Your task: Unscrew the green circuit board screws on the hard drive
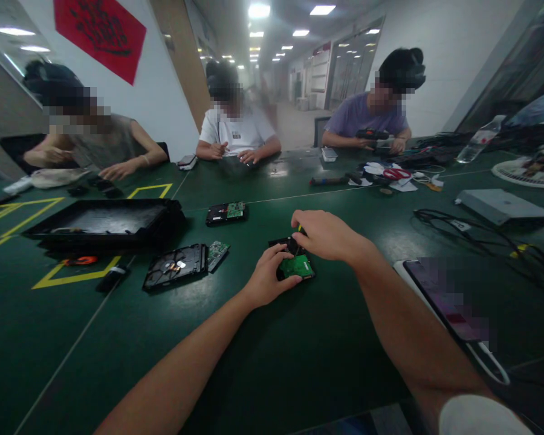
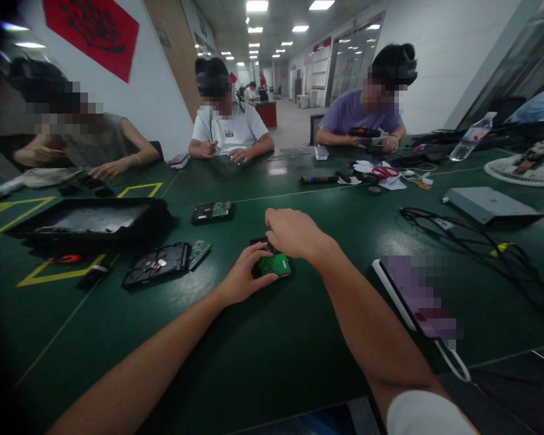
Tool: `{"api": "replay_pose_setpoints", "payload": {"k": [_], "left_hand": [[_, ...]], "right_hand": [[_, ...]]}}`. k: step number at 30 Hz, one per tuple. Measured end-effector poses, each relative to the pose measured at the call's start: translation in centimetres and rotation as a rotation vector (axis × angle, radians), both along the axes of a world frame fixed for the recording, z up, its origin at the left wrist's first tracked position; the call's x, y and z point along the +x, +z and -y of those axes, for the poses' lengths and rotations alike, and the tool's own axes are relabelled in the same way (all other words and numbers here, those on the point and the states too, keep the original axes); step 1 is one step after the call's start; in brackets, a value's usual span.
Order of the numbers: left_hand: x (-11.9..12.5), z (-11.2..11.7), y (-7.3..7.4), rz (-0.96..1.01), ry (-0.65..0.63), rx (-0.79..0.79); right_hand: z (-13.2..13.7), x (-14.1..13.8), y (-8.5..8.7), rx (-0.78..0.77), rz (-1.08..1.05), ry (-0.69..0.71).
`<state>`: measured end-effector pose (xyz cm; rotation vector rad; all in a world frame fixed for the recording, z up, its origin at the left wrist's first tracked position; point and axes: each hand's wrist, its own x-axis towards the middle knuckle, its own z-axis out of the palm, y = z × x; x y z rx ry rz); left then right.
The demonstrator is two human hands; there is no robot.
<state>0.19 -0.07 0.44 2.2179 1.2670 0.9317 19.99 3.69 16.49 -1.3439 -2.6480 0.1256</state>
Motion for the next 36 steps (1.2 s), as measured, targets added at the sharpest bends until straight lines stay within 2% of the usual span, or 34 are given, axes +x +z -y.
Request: {"api": "replay_pose_setpoints", "payload": {"k": [7, 14, 21, 27, 32, 36], "left_hand": [[-0.06, -0.12, -0.03, -0.007, 0.000, -0.002], [-0.08, 0.12, 0.39, -0.011, 0.001, -0.025], [-0.11, 0.04, 0.19, -0.013, 0.003, -0.012], [-0.07, -0.02, 0.08, -0.017, 0.007, -0.022], [-0.02, -0.16, -0.14, 0.001, 0.007, -0.001], [-0.02, -0.06, -0.03, -0.005, 0.008, -0.013]], "right_hand": [[-0.20, 0.16, -0.44, -0.025, -0.061, 0.116], [-0.28, 0.17, -0.18, 0.014, -0.011, -0.018], [-0.03, 0.03, -0.12, -0.021, -0.062, 0.098], [-0.41, 0.36, -0.29, -0.008, -0.060, 0.037], [-0.52, 0.31, -0.43, -0.026, -0.101, 0.155], [-0.47, 0.21, -0.47, 0.001, -0.076, 0.088]]}}
